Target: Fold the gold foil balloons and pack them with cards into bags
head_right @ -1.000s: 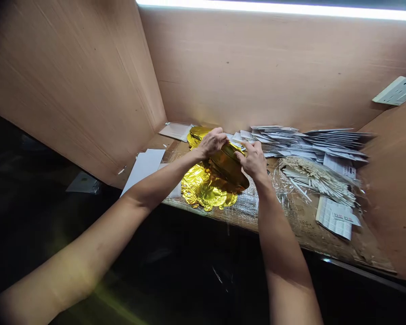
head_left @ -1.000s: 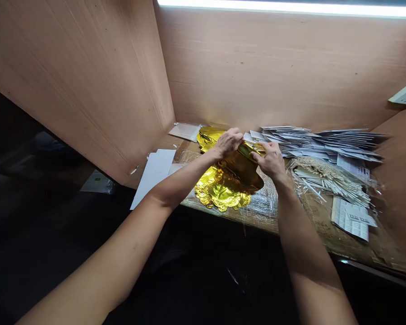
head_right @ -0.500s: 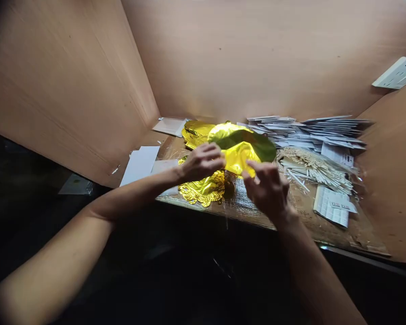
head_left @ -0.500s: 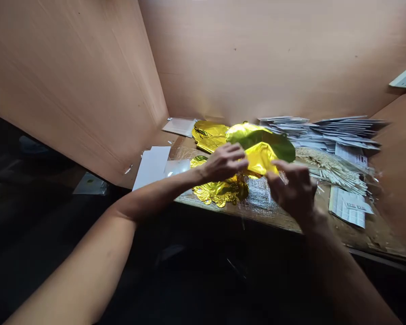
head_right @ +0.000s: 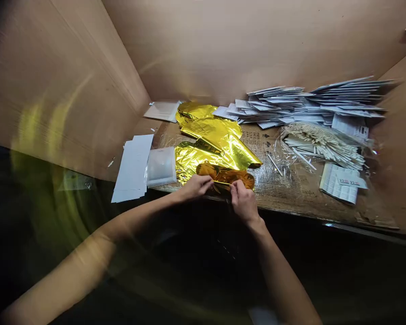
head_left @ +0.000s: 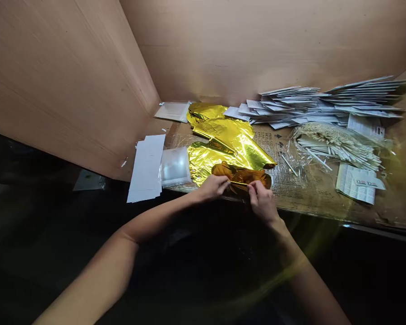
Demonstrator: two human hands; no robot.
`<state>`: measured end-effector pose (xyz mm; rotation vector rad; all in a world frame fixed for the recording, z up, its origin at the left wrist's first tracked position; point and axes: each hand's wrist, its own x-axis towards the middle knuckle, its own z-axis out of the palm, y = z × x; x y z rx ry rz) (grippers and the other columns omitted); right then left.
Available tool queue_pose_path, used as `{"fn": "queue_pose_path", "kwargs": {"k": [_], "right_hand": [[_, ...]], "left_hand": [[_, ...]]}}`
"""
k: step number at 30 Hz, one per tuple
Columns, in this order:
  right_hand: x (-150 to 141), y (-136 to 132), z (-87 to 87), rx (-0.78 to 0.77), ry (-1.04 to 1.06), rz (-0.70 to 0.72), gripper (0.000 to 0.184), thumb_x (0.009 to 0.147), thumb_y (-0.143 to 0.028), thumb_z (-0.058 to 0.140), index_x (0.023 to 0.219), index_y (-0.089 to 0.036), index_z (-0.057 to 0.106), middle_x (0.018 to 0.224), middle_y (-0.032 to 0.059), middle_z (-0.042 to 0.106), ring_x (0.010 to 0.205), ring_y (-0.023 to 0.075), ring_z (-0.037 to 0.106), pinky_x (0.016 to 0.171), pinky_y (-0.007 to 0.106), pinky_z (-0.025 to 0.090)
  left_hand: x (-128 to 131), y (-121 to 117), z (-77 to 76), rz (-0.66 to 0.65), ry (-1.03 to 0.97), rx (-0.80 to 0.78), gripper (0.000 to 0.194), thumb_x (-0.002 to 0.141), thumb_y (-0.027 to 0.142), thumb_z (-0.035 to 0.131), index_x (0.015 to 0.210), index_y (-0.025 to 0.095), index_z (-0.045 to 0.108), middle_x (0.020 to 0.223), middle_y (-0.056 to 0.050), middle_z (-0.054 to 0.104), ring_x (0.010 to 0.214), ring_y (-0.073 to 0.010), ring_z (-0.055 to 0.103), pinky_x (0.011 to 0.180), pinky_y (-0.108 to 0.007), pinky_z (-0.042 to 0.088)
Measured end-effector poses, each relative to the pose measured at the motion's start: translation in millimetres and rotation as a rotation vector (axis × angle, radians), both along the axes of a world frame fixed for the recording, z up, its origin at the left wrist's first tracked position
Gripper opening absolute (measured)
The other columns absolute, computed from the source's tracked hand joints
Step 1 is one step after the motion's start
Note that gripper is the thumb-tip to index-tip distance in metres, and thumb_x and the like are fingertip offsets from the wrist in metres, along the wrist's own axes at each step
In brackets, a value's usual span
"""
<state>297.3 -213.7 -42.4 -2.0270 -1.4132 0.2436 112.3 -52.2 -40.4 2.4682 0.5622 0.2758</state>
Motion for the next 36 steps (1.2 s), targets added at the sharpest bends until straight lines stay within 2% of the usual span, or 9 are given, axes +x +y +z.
{"fn": "queue_pose_path", "kwargs": {"k": [5, 9, 14, 18, 22, 27, 30, 33, 36], "right_hand": [[16, 38, 3.0, -0.185, -0.099, -0.101, 0.02, 0.102, -0.029, 0.051, 0.089, -0.023, 0.064, 0.083, 0.0113, 0.075, 0.069, 0.0256, 0.066, 0.065, 0.033, 0.039], [23, 25, -1.8, -0.211, -0.115, -0.077, 0.02, 0.103, -0.028, 0.052, 0.091, -0.021, 0.066, 0.089, 0.012, 0.077, 0.074, 0.0265, 0.069, 0.068, 0.034, 0.041], [9, -17, 8.1, -0.151, -0.315, -0.129, 0.021, 0.105, -0.034, 0.055, 0.102, -0.02, 0.071, 0.097, 0.0164, 0.077, 0.088, 0.0317, 0.072, 0.074, 0.038, 0.049], [-8, -41, 14.2, 0.008, -0.486, 0.269, 0.032, 0.101, -0.031, 0.064, 0.132, -0.022, 0.069, 0.145, 0.0173, 0.067, 0.131, 0.0358, 0.063, 0.1, 0.045, 0.054], [1, -43, 12.4, -0.046, -0.396, 0.428, 0.028, 0.101, -0.016, 0.053, 0.117, -0.024, 0.076, 0.127, 0.0116, 0.078, 0.118, 0.0287, 0.071, 0.093, 0.037, 0.057], [42, 4, 23.2, -0.301, -0.111, 0.241, 0.032, 0.104, -0.035, 0.052, 0.089, -0.021, 0.076, 0.081, 0.0078, 0.077, 0.075, 0.0237, 0.069, 0.068, 0.03, 0.046], [58, 38, 28.9, -0.444, -0.133, 0.062, 0.029, 0.098, -0.034, 0.059, 0.075, -0.019, 0.071, 0.076, 0.0124, 0.073, 0.073, 0.0252, 0.066, 0.064, 0.032, 0.038], [63, 50, 27.9, -0.435, -0.125, -0.01, 0.028, 0.092, -0.031, 0.064, 0.066, -0.02, 0.065, 0.071, 0.0134, 0.07, 0.068, 0.0243, 0.063, 0.061, 0.032, 0.034], [55, 38, 20.1, -0.382, -0.096, -0.06, 0.034, 0.095, -0.035, 0.059, 0.063, -0.022, 0.06, 0.065, 0.0082, 0.066, 0.062, 0.0204, 0.058, 0.058, 0.03, 0.033]], "left_hand": [[21, 5, 15.3, 0.137, 0.065, 0.191, 0.028, 0.104, 0.033, 0.054, 0.116, 0.015, 0.07, 0.107, -0.016, 0.076, 0.098, -0.0297, 0.073, 0.087, -0.039, 0.056], [8, -13, 3.4, -0.223, -0.182, 0.432, 0.048, 0.104, 0.037, 0.058, 0.148, 0.017, 0.056, 0.16, -0.02, 0.053, 0.147, -0.0342, 0.052, 0.116, -0.048, 0.047], [-3, -31, -29.7, -0.371, -0.152, 0.532, 0.043, 0.107, 0.022, 0.05, 0.149, 0.022, 0.058, 0.159, -0.013, 0.057, 0.152, -0.0313, 0.05, 0.118, -0.048, 0.046], [-14, -37, -40.2, -0.379, -0.197, 0.509, 0.043, 0.104, 0.02, 0.056, 0.146, 0.025, 0.062, 0.157, -0.012, 0.06, 0.15, -0.0312, 0.052, 0.117, -0.049, 0.048], [-20, -30, -27.2, -0.395, -0.186, 0.373, 0.035, 0.105, 0.024, 0.054, 0.137, 0.022, 0.068, 0.141, -0.015, 0.07, 0.129, -0.0279, 0.066, 0.11, -0.044, 0.051], [13, 9, 1.8, -0.091, 0.055, 0.029, 0.041, 0.109, 0.041, 0.046, 0.092, 0.017, 0.075, 0.09, -0.01, 0.075, 0.084, -0.0222, 0.068, 0.08, -0.033, 0.05], [29, 25, 15.1, 0.112, 0.128, 0.028, 0.023, 0.1, 0.037, 0.063, 0.1, 0.016, 0.073, 0.094, -0.013, 0.075, 0.089, -0.0269, 0.07, 0.08, -0.035, 0.05], [22, 7, 17.7, 0.242, -0.09, 0.013, 0.018, 0.098, 0.032, 0.066, 0.105, 0.016, 0.071, 0.11, -0.017, 0.074, 0.106, -0.0296, 0.069, 0.094, -0.04, 0.052], [8, -37, 7.2, 0.292, -0.284, -0.523, 0.025, 0.1, 0.042, 0.064, 0.098, 0.018, 0.069, 0.1, -0.012, 0.075, 0.096, -0.0238, 0.072, 0.092, -0.038, 0.056]]}}
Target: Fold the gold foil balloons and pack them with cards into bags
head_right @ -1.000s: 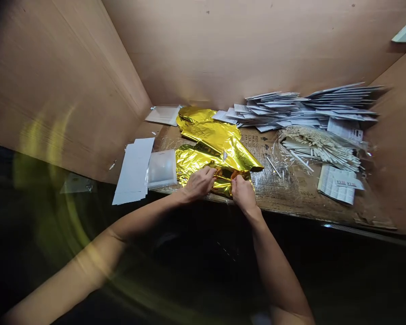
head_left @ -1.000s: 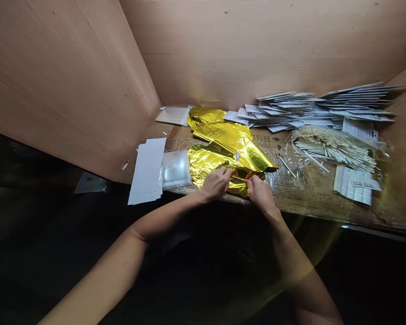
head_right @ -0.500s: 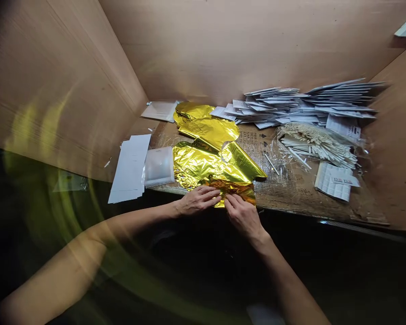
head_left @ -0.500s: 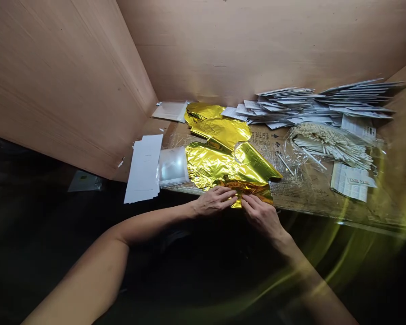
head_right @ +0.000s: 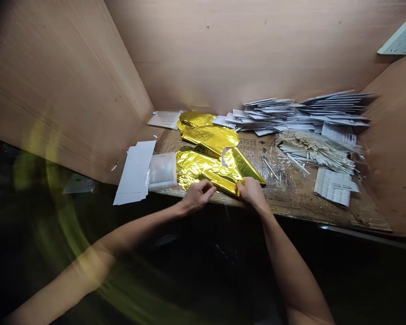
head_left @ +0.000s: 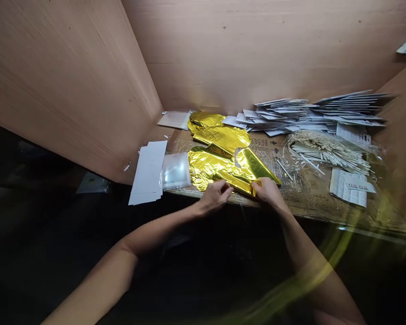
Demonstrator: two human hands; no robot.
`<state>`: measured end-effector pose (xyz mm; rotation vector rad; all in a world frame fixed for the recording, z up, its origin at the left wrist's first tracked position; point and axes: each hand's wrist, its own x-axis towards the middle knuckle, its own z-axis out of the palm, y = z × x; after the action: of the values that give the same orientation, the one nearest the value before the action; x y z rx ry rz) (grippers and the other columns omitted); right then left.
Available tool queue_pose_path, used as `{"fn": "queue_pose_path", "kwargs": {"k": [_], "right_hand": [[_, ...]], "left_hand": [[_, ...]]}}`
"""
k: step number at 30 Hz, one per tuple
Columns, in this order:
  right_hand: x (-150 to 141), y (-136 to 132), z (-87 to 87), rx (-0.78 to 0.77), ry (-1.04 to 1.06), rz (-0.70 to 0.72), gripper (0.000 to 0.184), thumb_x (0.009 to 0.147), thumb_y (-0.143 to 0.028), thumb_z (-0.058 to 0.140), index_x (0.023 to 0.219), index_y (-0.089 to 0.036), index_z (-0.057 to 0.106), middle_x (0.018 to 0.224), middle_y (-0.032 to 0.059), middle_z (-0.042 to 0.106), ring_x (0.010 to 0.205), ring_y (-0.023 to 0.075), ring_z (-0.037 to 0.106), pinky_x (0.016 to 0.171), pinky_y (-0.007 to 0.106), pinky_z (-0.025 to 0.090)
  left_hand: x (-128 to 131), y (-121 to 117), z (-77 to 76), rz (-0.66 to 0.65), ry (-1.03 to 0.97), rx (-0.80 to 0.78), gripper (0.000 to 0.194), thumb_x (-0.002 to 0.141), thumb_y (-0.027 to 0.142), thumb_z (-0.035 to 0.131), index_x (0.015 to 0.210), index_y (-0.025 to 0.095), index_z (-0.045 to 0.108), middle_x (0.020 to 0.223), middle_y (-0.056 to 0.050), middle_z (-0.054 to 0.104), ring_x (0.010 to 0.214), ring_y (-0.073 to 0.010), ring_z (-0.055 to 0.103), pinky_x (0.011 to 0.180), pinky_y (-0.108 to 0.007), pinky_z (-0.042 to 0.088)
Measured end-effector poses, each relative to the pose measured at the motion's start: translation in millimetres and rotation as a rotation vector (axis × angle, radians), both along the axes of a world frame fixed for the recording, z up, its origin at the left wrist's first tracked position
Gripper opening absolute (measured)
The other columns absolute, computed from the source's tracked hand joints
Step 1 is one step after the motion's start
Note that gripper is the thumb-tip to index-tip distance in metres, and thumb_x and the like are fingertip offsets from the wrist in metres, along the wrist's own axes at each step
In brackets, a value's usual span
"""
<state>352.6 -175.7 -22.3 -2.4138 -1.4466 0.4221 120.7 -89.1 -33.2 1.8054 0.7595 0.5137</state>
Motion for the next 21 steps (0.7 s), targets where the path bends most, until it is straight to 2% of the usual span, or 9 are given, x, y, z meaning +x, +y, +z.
{"fn": "queue_pose_path", "kwargs": {"k": [2, 3, 5, 8, 10, 13, 17, 19, 21], "right_hand": [[-16, -14, -6.4, 0.063, 0.042, -0.029, 0.04, 0.099, -0.041, 0.053, 0.064, -0.022, 0.057, 0.061, 0.0042, 0.062, 0.058, 0.0181, 0.054, 0.055, 0.029, 0.034], [-27, -21, -8.8, 0.119, 0.089, -0.037, 0.043, 0.101, -0.046, 0.052, 0.065, -0.023, 0.056, 0.06, 0.0026, 0.06, 0.056, 0.0174, 0.052, 0.054, 0.028, 0.034], [-51, -33, -11.1, 0.256, 0.224, -0.024, 0.047, 0.102, -0.054, 0.052, 0.068, -0.023, 0.057, 0.058, 0.0005, 0.058, 0.054, 0.0168, 0.051, 0.052, 0.028, 0.036], [-75, -37, -10.5, 0.431, 0.295, 0.064, 0.046, 0.106, -0.057, 0.048, 0.085, -0.021, 0.068, 0.074, 0.0044, 0.07, 0.066, 0.0208, 0.063, 0.06, 0.03, 0.048], [-75, -31, -12.4, 0.455, 0.119, 0.143, 0.044, 0.11, -0.049, 0.042, 0.107, -0.021, 0.075, 0.104, 0.0111, 0.079, 0.096, 0.0276, 0.072, 0.083, 0.036, 0.056], [-57, -11, -22.4, 0.368, -0.224, 0.27, 0.041, 0.11, -0.036, 0.041, 0.13, -0.018, 0.073, 0.141, 0.0159, 0.071, 0.137, 0.0348, 0.059, 0.112, 0.048, 0.048], [-25, 28, -33.5, 0.237, -0.401, 0.356, 0.042, 0.109, -0.033, 0.042, 0.135, -0.017, 0.07, 0.148, 0.0161, 0.066, 0.144, 0.0337, 0.053, 0.115, 0.048, 0.047], [-12, 49, -27.7, 0.168, -0.403, 0.362, 0.041, 0.109, -0.033, 0.041, 0.132, -0.017, 0.071, 0.145, 0.017, 0.067, 0.139, 0.0328, 0.056, 0.111, 0.048, 0.049], [-7, 67, -11.9, 0.098, -0.402, 0.267, 0.04, 0.108, -0.031, 0.042, 0.125, -0.014, 0.073, 0.138, 0.0217, 0.068, 0.131, 0.0351, 0.06, 0.103, 0.051, 0.053]], "left_hand": [[-2, -27, -8.2, -0.013, -0.124, -0.511, 0.033, 0.096, 0.048, 0.071, 0.104, 0.016, 0.069, 0.099, -0.011, 0.077, 0.088, -0.0211, 0.075, 0.085, -0.037, 0.059], [-1, -36, -11.0, 0.01, -0.194, -0.705, 0.037, 0.093, 0.05, 0.075, 0.107, 0.016, 0.068, 0.101, -0.011, 0.078, 0.086, -0.0201, 0.076, 0.083, -0.036, 0.06], [5, -43, -12.7, 0.129, -0.349, -0.892, 0.044, 0.086, 0.05, 0.083, 0.106, 0.014, 0.068, 0.103, -0.011, 0.078, 0.084, -0.0182, 0.076, 0.081, -0.033, 0.061], [9, -26, -7.8, 0.284, -0.49, -0.893, 0.045, 0.077, 0.048, 0.09, 0.097, 0.012, 0.07, 0.091, -0.009, 0.078, 0.073, -0.0161, 0.073, 0.071, -0.03, 0.06], [2, -3, -0.8, 0.344, -0.533, -0.846, 0.044, 0.073, 0.044, 0.092, 0.093, 0.011, 0.071, 0.084, -0.007, 0.077, 0.067, -0.0149, 0.071, 0.066, -0.028, 0.058], [-23, 40, 15.9, 0.47, -0.663, -0.713, 0.042, 0.069, 0.038, 0.095, 0.093, 0.012, 0.072, 0.082, -0.004, 0.077, 0.066, -0.0138, 0.07, 0.065, -0.027, 0.058], [-70, 87, 46.6, 0.591, -0.84, -0.497, 0.038, 0.071, 0.031, 0.094, 0.097, 0.014, 0.072, 0.089, -0.004, 0.08, 0.084, -0.0182, 0.077, 0.08, -0.03, 0.061], [-91, 98, 60.1, 0.549, -0.864, -0.485, 0.036, 0.073, 0.029, 0.093, 0.099, 0.014, 0.072, 0.092, -0.006, 0.08, 0.092, -0.0204, 0.078, 0.085, -0.032, 0.061], [-106, 99, 69.2, 0.487, -0.888, -0.502, 0.036, 0.073, 0.029, 0.092, 0.099, 0.014, 0.072, 0.093, -0.007, 0.08, 0.095, -0.0222, 0.078, 0.087, -0.033, 0.061]]}}
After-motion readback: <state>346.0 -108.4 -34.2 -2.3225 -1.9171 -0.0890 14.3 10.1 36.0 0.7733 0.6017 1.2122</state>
